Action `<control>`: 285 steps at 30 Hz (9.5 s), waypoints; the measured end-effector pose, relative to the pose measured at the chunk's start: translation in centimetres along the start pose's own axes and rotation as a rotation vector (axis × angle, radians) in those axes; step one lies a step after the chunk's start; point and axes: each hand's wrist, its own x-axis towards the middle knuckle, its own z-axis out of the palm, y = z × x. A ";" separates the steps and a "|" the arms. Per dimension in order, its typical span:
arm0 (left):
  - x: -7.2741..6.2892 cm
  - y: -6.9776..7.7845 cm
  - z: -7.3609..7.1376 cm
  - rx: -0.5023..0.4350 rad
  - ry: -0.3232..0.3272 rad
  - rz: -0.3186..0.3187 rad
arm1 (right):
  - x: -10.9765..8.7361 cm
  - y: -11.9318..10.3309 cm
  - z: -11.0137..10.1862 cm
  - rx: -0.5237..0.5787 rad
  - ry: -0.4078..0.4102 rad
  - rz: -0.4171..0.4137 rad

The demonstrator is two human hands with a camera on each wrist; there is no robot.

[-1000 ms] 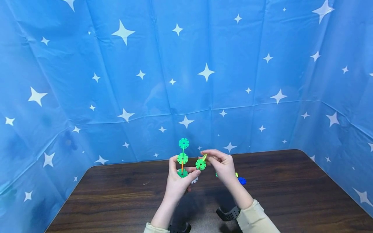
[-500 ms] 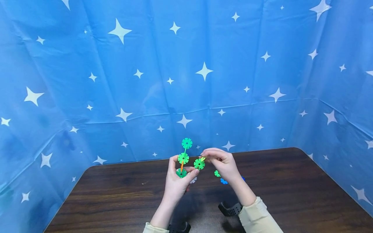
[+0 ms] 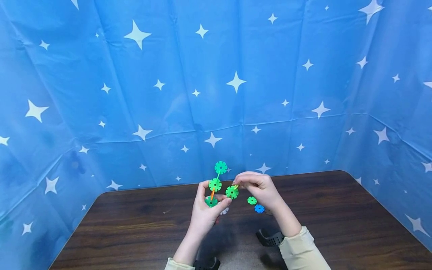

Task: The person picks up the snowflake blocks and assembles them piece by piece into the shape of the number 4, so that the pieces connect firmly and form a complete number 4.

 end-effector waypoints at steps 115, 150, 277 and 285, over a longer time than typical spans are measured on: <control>0.3 0.0 -0.6 0.009 0.050 -0.071 | 1.4 -1.6 -1.1 0.179 0.230 0.643; 0.3 -0.2 -0.2 0.010 0.037 0.010 | 1.1 -1.3 -0.3 0.210 0.184 0.641; 0.5 -0.4 -1.1 -0.681 -0.478 -0.078 | 0.6 -1.0 -0.4 0.347 0.007 0.760; 0.6 -0.5 -0.9 -0.664 -0.444 -0.088 | 0.8 -1.2 -0.7 0.320 -0.036 0.751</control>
